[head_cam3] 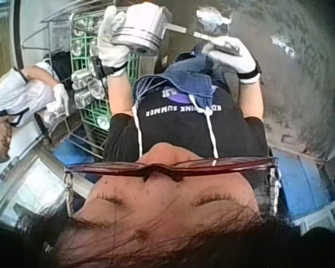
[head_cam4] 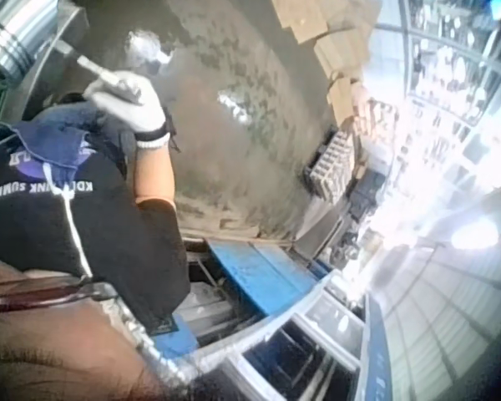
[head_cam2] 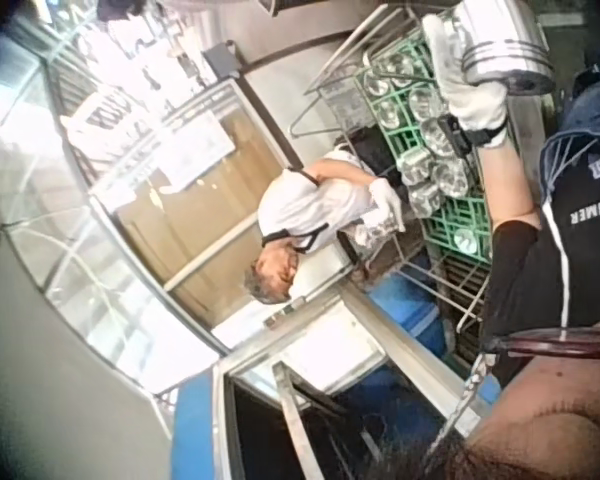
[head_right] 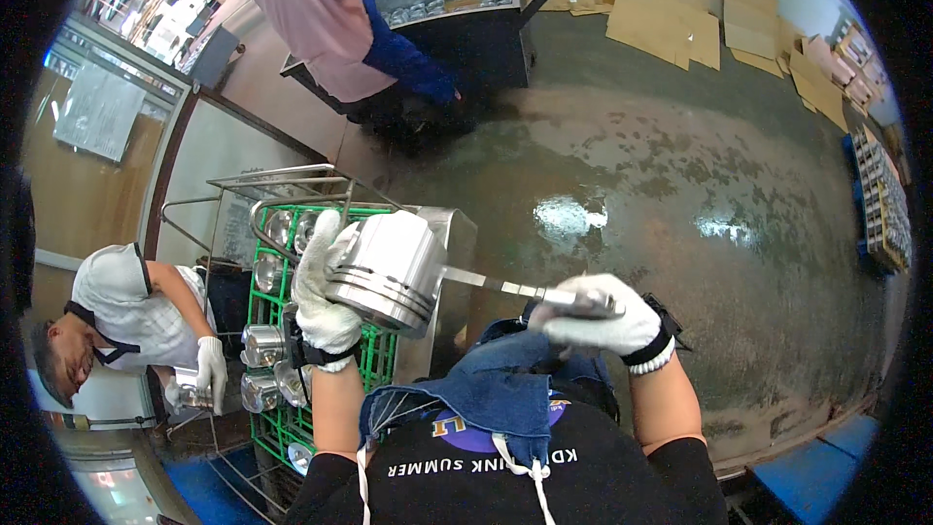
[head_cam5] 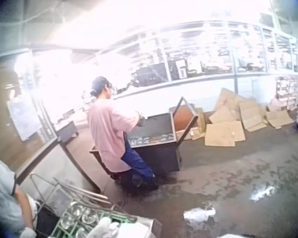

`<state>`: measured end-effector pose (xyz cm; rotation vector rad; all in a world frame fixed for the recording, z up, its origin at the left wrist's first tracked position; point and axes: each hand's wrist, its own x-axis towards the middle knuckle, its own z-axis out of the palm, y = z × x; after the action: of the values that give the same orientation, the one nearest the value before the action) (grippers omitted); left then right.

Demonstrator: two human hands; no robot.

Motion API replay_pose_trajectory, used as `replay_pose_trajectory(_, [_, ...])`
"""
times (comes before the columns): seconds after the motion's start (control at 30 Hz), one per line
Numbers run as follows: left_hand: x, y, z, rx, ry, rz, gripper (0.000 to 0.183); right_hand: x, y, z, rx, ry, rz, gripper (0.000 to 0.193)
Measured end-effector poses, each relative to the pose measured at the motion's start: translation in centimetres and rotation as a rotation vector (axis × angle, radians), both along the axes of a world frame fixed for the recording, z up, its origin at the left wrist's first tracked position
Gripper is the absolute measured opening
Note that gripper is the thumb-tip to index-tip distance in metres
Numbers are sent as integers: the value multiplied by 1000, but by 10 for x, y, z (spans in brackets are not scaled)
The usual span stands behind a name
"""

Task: Loading metal pistons into a cleaning rack and operating an industrial cleaning machine.

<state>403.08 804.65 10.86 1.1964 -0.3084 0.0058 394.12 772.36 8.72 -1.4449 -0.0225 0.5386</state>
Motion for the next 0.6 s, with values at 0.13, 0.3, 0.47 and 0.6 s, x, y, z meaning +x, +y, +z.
replay_pose_trajectory(0.13, [10, 1, -13, -39, -74, -65, 77, -1, -1, -7, 102, -23, -130, 20])
replay_pose_trajectory(0.3, [11, 1, -42, -391, 461, 206, 64, 4, -1, -2, -163, -370, 293, 18])
replay_pose_trajectory(0.47, [2, 7, -46, -761, 816, 111, 41, 7, 1, -28, -41, 235, -130, 21])
replay_pose_trajectory(0.6, [-12, 25, -59, -853, 641, -208, 54, 13, 12, 16, -168, 114, 328, 14])
